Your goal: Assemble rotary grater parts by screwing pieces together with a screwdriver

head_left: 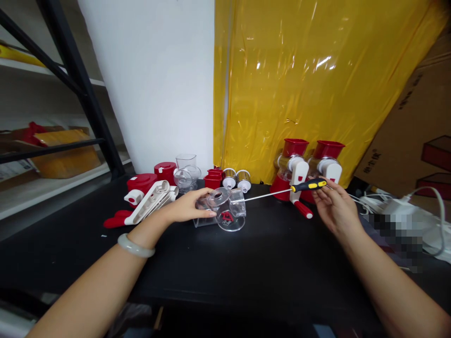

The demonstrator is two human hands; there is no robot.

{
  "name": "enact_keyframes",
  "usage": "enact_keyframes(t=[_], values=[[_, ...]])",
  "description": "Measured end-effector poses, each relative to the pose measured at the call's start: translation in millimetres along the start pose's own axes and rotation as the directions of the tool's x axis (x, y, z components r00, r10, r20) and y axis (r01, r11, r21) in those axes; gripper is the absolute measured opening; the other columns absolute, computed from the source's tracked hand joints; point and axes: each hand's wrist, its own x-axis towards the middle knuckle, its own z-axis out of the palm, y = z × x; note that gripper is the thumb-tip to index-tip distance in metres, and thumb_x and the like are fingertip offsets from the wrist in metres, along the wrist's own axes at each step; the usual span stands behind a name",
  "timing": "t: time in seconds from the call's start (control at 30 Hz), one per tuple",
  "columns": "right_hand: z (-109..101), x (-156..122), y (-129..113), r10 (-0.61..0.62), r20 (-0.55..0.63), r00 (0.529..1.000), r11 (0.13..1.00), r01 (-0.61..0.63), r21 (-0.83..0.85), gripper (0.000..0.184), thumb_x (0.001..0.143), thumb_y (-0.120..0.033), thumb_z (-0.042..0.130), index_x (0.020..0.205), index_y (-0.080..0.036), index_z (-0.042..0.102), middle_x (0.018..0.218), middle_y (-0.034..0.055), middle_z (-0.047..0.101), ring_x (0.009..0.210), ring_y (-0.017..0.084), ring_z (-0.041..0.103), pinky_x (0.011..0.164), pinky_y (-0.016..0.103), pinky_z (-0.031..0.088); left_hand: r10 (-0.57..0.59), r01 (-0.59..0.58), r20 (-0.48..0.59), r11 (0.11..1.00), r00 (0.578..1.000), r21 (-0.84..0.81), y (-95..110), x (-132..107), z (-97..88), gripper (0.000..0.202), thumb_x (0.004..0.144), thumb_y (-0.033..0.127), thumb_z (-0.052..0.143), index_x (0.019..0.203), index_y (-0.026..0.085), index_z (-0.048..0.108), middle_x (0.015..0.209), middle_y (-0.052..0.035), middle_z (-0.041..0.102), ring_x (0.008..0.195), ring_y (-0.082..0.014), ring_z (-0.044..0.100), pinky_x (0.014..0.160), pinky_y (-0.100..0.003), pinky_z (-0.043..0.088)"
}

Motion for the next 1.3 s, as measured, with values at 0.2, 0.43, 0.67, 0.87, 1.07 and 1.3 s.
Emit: enact_keyframes(t=[0.2,0.43,0.67,0.87,1.07,1.3], values=[[2.4,-1.7,-2.2,0.015,-0.012,1.000,0.999,-0.015,-0.031,0.034,0.060,-0.018,0.085,0.093,-0.024,0.077,0.097,0.0008,0.076,0.085,0.011,0.071,0.074,0.021,0.059,-0.006,0.006,0.003,1.000,1.000,-0.005,-1.3,-0.2,0.2,0.055,0.081,0.042,0.079,0.128,0.021,0.058,0.122,-0.0119,0.071,0.107,-0.0278,0.070,0.088,-0.039,0.057],[6.4,-5.6,-7.4,0.074,0.006,0.997,0.997,-0.074,-0.026,0.044,0.054,-0.022,0.091,0.096,-0.027,0.078,0.098,-0.0004,0.076,0.080,0.011,0.071,0.068,0.022,0.058,-0.012,0.012,-0.002,1.000,1.000,0.008,-1.6,-0.5,-0.2,0.057,0.081,0.043,0.078,0.130,0.021,0.058,0.123,-0.0107,0.071,0.109,-0.0282,0.070,0.090,-0.041,0.056],[2.2,-2.5,-5.1,0.052,-0.034,0.998,0.998,-0.053,-0.018,0.039,0.056,-0.017,0.088,0.092,-0.024,0.077,0.090,-0.0003,0.076,0.078,0.011,0.071,0.067,0.021,0.058,0.006,-0.006,-0.004,1.000,1.000,0.009,-1.5,0.2,-0.3,0.057,0.081,0.043,0.079,0.128,0.021,0.059,0.125,-0.0121,0.070,0.110,-0.0288,0.069,0.089,-0.040,0.056],[-0.8,-2.0,-2.4,-0.003,0.022,1.000,1.000,0.003,0.002,0.033,0.064,-0.020,0.084,0.096,-0.022,0.078,0.098,0.0033,0.078,0.084,0.011,0.073,0.077,0.021,0.059,-0.001,0.001,0.007,1.000,1.000,-0.012,-0.4,0.2,0.1,0.054,0.082,0.042,0.078,0.128,0.021,0.058,0.124,-0.0117,0.071,0.109,-0.0283,0.069,0.088,-0.039,0.056],[3.7,-3.0,0.8,-0.068,0.005,0.998,0.997,0.068,-0.023,0.039,0.062,-0.030,0.092,0.097,-0.021,0.077,0.099,0.0042,0.079,0.091,0.014,0.075,0.085,0.025,0.059,0.004,-0.004,-0.005,1.000,1.000,-0.002,-1.0,0.1,0.0,0.056,0.081,0.042,0.079,0.128,0.021,0.058,0.122,-0.0113,0.071,0.106,-0.0277,0.070,0.087,-0.039,0.057],[-0.1,-3.3,2.2,-0.057,0.057,0.997,0.998,0.058,-0.021,0.041,0.062,-0.027,0.092,0.098,-0.022,0.072,0.104,0.0068,0.079,0.107,0.019,0.073,0.098,0.034,0.056,-0.009,0.009,0.001,1.000,1.000,0.004,-3.3,0.4,0.3,0.058,0.081,0.044,0.078,0.130,0.020,0.057,0.121,-0.0111,0.071,0.106,-0.0275,0.070,0.088,-0.040,0.057]])
